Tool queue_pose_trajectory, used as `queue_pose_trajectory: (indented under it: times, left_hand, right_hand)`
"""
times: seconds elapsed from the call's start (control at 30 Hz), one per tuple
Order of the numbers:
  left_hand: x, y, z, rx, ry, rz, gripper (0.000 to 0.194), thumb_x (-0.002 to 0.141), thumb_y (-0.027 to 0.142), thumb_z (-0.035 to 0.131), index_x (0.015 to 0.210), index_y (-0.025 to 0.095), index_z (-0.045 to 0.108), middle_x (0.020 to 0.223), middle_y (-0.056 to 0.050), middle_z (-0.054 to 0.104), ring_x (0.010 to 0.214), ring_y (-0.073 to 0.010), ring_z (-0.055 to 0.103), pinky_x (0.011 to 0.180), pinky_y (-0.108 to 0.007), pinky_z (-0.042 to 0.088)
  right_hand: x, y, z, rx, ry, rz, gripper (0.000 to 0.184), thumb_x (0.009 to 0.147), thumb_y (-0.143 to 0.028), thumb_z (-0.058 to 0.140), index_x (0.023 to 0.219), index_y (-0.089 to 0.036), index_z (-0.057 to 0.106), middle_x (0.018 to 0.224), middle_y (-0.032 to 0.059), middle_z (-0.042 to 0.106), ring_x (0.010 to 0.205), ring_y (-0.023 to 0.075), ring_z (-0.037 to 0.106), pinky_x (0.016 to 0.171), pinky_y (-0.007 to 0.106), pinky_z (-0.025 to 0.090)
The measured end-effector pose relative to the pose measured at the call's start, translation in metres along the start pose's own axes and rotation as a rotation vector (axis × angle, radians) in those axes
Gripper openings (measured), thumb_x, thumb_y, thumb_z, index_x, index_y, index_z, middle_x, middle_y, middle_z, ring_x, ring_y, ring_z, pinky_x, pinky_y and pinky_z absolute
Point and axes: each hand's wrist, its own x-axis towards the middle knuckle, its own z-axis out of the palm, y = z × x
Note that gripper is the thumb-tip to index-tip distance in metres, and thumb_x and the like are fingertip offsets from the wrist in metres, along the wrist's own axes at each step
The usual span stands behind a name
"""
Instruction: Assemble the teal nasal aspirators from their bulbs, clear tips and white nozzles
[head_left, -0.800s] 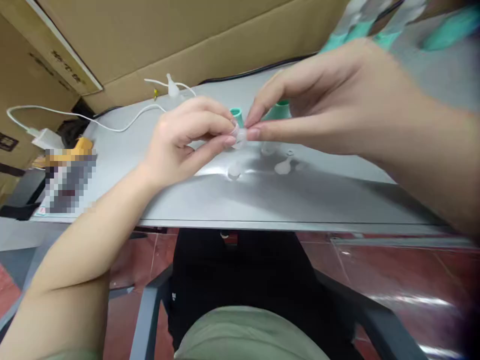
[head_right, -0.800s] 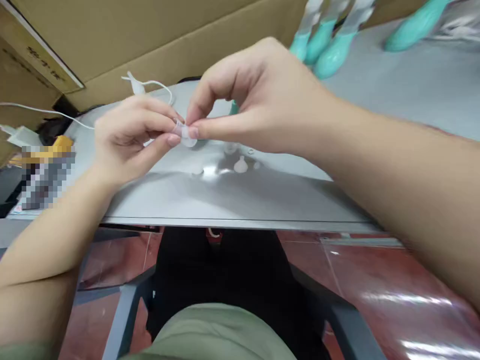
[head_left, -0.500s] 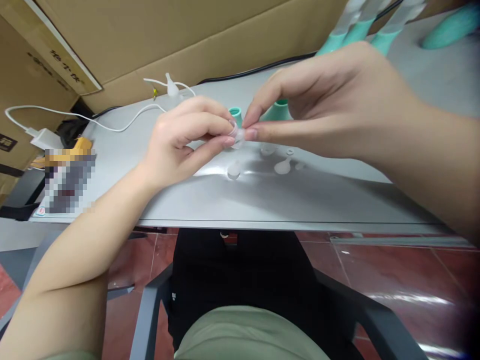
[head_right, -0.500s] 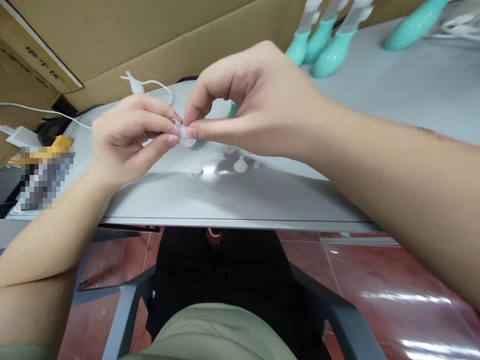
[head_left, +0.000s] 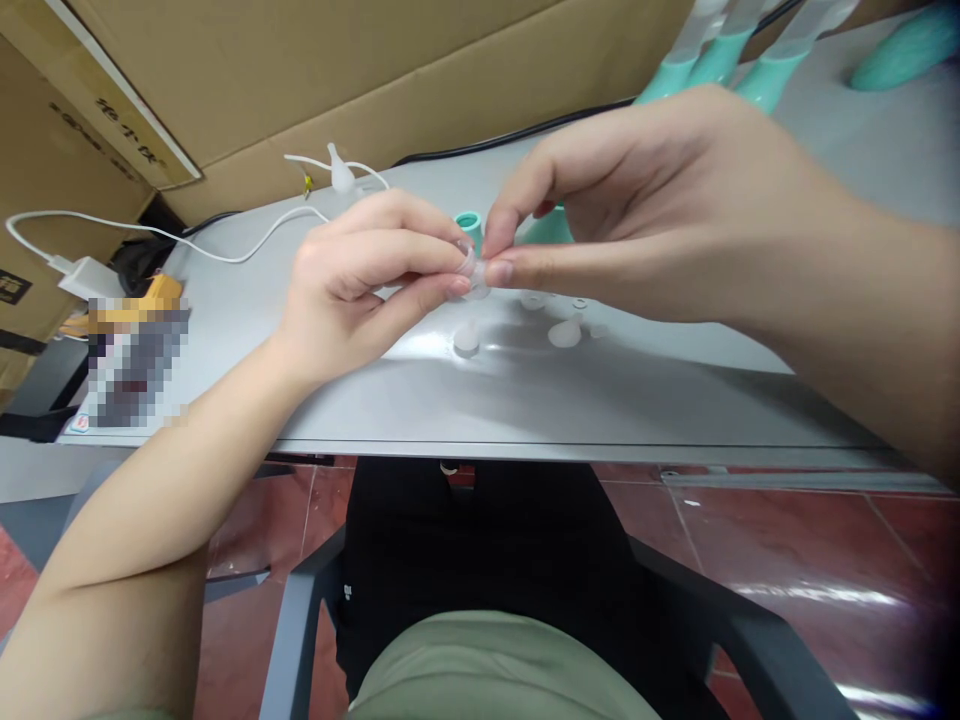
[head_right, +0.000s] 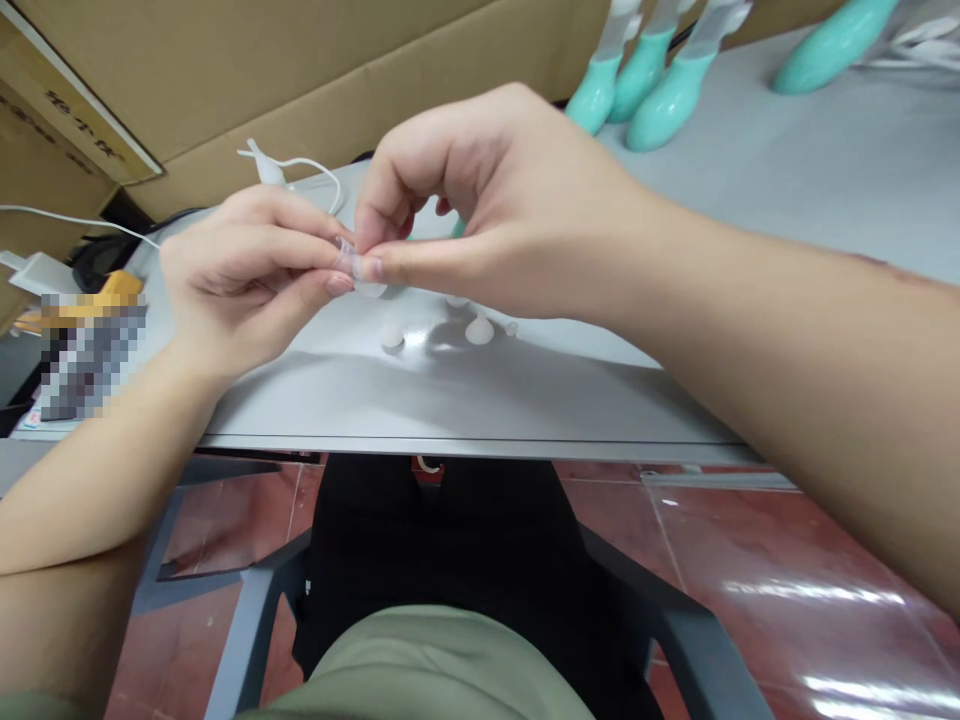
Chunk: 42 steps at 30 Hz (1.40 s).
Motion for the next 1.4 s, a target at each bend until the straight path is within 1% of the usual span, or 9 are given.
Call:
queue_pose_trajectory:
  times: [0.2,0.37,0.6,0.7,0.87,0.97,1.1,1.23,1.4]
  left_hand:
    - [0.007,-0.007,0.0,-0.032,0.008,0.025,0.051,0.123,0.08,0.081,0.111,0.031,0.093,0.115,-0.008,0.094,0.104,-0.0259,0.09,0.093,-0.047,0.078]
    - [0.012,-0.012,0.004,-0.044,0.028,-0.026,0.061,0.12,0.088,0.079,0.112,0.029,0.092,0.118,-0.009,0.094,0.109,-0.025,0.091,0.095,-0.047,0.078]
    - [0.015,0.011,-0.003,-0.236,0.087,-0.029,0.034,0.117,0.069,0.097,0.121,0.036,0.099,0.126,-0.005,0.095,0.117,-0.0266,0.096,0.09,-0.041,0.084]
    - [0.014,0.015,-0.004,-0.338,0.036,-0.089,0.035,0.111,0.071,0.102,0.129,0.041,0.102,0.134,-0.005,0.095,0.125,-0.0293,0.097,0.089,-0.039,0.086]
    - [0.01,0.012,0.008,-0.259,0.124,-0.14,0.06,0.116,0.095,0.08,0.119,0.039,0.101,0.125,-0.007,0.093,0.107,-0.0243,0.095,0.075,-0.038,0.082]
    - [0.008,0.007,0.012,-0.175,0.152,-0.112,0.061,0.121,0.092,0.074,0.114,0.036,0.096,0.116,-0.006,0.09,0.101,-0.0226,0.093,0.073,-0.038,0.079]
    - [0.004,0.0,0.014,-0.093,0.172,-0.098,0.058,0.124,0.083,0.071,0.109,0.03,0.091,0.115,-0.007,0.087,0.105,-0.024,0.091,0.078,-0.041,0.079]
    - [0.003,-0.006,0.019,-0.075,0.23,-0.079,0.074,0.117,0.1,0.066,0.104,0.03,0.085,0.112,-0.008,0.082,0.099,-0.0231,0.087,0.077,-0.042,0.076]
    - [0.007,-0.01,0.019,-0.09,0.19,-0.08,0.082,0.113,0.109,0.064,0.103,0.03,0.084,0.111,-0.008,0.08,0.097,-0.0219,0.086,0.075,-0.039,0.074]
  right_hand:
    - [0.005,0.008,0.003,0.042,-0.019,0.001,0.038,0.11,-0.073,0.093,0.108,-0.036,0.092,0.096,-0.0018,0.088,0.102,0.0256,0.091,0.088,0.045,0.075]
    - [0.009,0.021,0.009,-0.018,0.025,-0.127,0.031,0.103,-0.062,0.101,0.117,-0.036,0.091,0.105,0.0027,0.09,0.102,0.0269,0.089,0.095,0.047,0.079]
    - [0.001,0.011,0.015,-0.205,0.114,-0.153,0.009,0.105,-0.04,0.087,0.103,-0.035,0.08,0.101,-0.0023,0.089,0.094,0.0253,0.088,0.092,0.047,0.074]
    - [0.001,0.01,0.016,-0.3,0.135,-0.149,0.011,0.099,-0.035,0.087,0.1,-0.033,0.076,0.102,-0.0032,0.09,0.094,0.0262,0.088,0.09,0.047,0.071]
    - [0.007,0.011,0.02,-0.486,0.151,-0.123,0.02,0.093,-0.042,0.09,0.098,-0.032,0.075,0.094,0.0015,0.087,0.097,0.0327,0.087,0.091,0.05,0.069]
    - [0.009,0.009,0.023,-0.526,0.126,-0.093,0.017,0.093,-0.04,0.088,0.099,-0.033,0.074,0.094,0.0007,0.087,0.096,0.0323,0.086,0.09,0.048,0.068]
    - [0.009,0.01,0.026,-0.453,0.126,-0.127,0.017,0.09,-0.041,0.082,0.096,-0.032,0.069,0.096,0.0,0.088,0.091,0.0306,0.083,0.084,0.047,0.065]
    - [0.009,0.011,0.028,-0.359,0.135,-0.162,0.018,0.094,-0.042,0.075,0.093,-0.03,0.061,0.099,-0.0013,0.089,0.091,0.0268,0.083,0.084,0.045,0.065]
    - [0.008,0.013,0.031,-0.263,0.15,-0.176,0.019,0.093,-0.038,0.08,0.092,-0.029,0.062,0.098,-0.0019,0.09,0.095,0.0234,0.086,0.082,0.042,0.065]
